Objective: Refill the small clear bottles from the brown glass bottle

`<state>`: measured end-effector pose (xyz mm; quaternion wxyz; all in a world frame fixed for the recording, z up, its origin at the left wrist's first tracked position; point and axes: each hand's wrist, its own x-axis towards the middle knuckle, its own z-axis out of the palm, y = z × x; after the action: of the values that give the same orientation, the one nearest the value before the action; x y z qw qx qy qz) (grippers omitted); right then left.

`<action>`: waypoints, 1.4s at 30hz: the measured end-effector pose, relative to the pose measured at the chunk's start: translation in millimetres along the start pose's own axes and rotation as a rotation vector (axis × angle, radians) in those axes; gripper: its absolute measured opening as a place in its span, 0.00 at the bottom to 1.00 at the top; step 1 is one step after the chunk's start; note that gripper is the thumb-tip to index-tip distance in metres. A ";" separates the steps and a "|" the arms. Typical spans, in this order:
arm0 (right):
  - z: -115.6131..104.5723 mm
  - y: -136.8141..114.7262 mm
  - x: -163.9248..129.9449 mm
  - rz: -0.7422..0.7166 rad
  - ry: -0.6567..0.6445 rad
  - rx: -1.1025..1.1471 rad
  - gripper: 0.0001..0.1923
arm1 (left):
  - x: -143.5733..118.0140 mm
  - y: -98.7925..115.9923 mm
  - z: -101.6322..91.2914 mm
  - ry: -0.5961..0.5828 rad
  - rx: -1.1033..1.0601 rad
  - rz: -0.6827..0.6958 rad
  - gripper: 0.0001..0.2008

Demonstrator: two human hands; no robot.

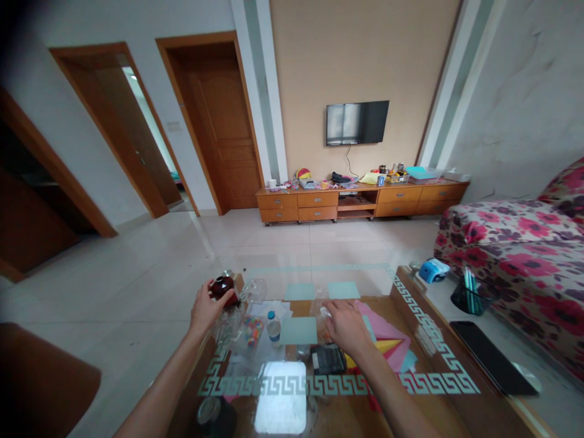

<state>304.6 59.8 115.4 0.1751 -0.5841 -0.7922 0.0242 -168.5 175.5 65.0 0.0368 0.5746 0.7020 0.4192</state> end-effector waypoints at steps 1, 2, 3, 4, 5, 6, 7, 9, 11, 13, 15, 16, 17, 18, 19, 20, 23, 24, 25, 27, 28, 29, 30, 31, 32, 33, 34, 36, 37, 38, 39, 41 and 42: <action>0.0 0.0 0.0 -0.002 0.001 0.000 0.24 | -0.1 1.8 -1.0 -0.003 0.027 -0.002 0.40; 0.2 -0.1 -0.1 -0.003 0.003 -0.001 0.24 | -0.3 3.9 -1.8 -0.012 0.035 0.000 0.39; 0.3 -0.2 -0.2 -0.005 0.007 -0.001 0.24 | -0.7 6.3 -2.5 -0.027 0.025 0.004 0.39; 0.5 -0.3 -0.3 -0.007 0.011 -0.001 0.24 | -1.5 9.0 -3.3 -0.051 -0.001 0.010 0.39; 0.7 -0.6 -0.4 -0.010 0.016 0.001 0.23 | -2.7 12.2 -4.1 -0.080 -0.037 0.016 0.39; 0.7 -1.1 -0.6 -0.015 0.021 0.005 0.23 | -4.4 15.7 -5.1 -0.110 -0.073 0.023 0.39; 0.6 -1.7 -0.9 -0.022 0.028 0.008 0.23 | -6.5 19.7 -6.4 -0.141 -0.105 0.034 0.38; 0.0 -3.6 -1.3 -0.035 0.045 0.016 0.22 | -11.9 29.0 -9.6 -0.197 -0.132 0.066 0.37; -1.2 -6.6 -1.3 -0.042 0.065 0.040 0.20 | -18.3 39.8 -13.1 -0.236 -0.087 0.109 0.35; -2.2 -10.8 -0.5 -0.028 0.093 0.119 0.20 | -25.4 51.9 -15.9 -0.251 -0.001 0.170 0.34; -1.9 -15.2 1.7 0.020 0.131 0.285 0.22 | -33.8 65.0 -17.0 -0.259 0.070 0.250 0.33; -1.1 -17.2 3.3 0.056 0.142 0.409 0.24 | -38.7 71.9 -16.9 -0.262 0.091 0.292 0.33; 0.1 -18.8 5.0 0.089 0.136 0.564 0.27 | -44.1 79.0 -16.4 -0.267 0.103 0.331 0.33; 1.7 -20.0 6.9 0.114 0.113 0.742 0.30 | -50.0 86.3 -15.7 -0.278 0.109 0.367 0.34; 3.4 -21.0 8.6 0.125 0.075 0.928 0.33 | -56.4 93.9 -14.9 -0.293 0.106 0.399 0.34; 4.9 -21.8 9.9 0.120 0.030 1.101 0.36 | -63.3 101.5 -13.9 -0.313 0.096 0.428 0.35; 6.8 -25.0 10.9 0.048 -0.056 1.382 0.47 | -86.3 124.3 -10.3 -0.382 0.027 0.506 0.35; 6.1 -26.6 10.1 0.025 -0.072 1.392 0.50 | -94.7 131.5 -8.7 -0.401 -0.001 0.528 0.35; 4.7 -28.6 8.9 0.006 -0.093 1.383 0.52 | -103.5 138.2 -6.8 -0.420 -0.028 0.547 0.36; 1.3 -32.8 6.0 -0.023 -0.139 1.369 0.56 | -121.7 150.0 -2.0 -0.458 -0.073 0.578 0.38; -0.1 -34.7 4.7 -0.035 -0.156 1.374 0.58 | -131.0 155.0 0.8 -0.480 -0.088 0.588 0.40; -1.0 -36.2 3.5 -0.045 -0.166 1.386 0.59 | -139.9 159.3 3.6 -0.503 -0.100 0.593 0.41; -1.1 -37.2 2.6 -0.053 -0.171 1.398 0.59 | -148.2 163.1 6.3 -0.525 -0.107 0.596 0.43; -0.4 -37.9 1.9 -0.059 -0.169 1.403 0.59 | -155.4 166.4 8.5 -0.546 -0.111 0.596 0.44; 1.1 -38.4 1.3 -0.065 -0.165 1.396 0.58 | -161.3 169.3 10.0 -0.565 -0.114 0.595 0.46; 3.0 -38.8 0.8 -0.074 -0.159 1.376 0.58 | -165.3 171.6 10.4 -0.584 -0.116 0.599 0.48; 5.3 -39.4 0.2 -0.088 -0.156 1.339 0.57 | -167.3 173.5 9.7 -0.601 -0.117 0.610 0.49; 9.9 -41.9 -1.3 -0.123 -0.151 1.230 0.56 | -164.9 174.9 4.4 -0.627 -0.108 0.671 0.52; 11.9 -44.0 -2.3 -0.138 -0.149 1.163 0.56 | -160.8 174.1 0.2 -0.634 -0.097 0.715 0.54; 13.5 -46.7 -3.3 -0.149 -0.143 1.089 0.58 | -155.0 172.0 -4.6 -0.634 -0.082 0.757 0.56; 14.8 -49.7 -4.3 -0.157 -0.131 1.014 0.59 | -148.1 168.5 -9.8 -0.627 -0.065 0.788 0.58; 16.1 -56.4 -6.3 -0.165 -0.097 0.869 0.61 | -131.9 157.1 -20.0 -0.595 -0.028 0.803 0.58; 16.2 -59.6 -7.1 -0.164 -0.083 0.803 0.58 | -123.5 149.4 -24.6 -0.573 -0.008 0.789 0.56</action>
<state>246.8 37.0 112.9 0.3583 -0.4028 -0.7700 0.3412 -24.2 56.9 122.0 0.0690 0.8889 0.3907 0.2290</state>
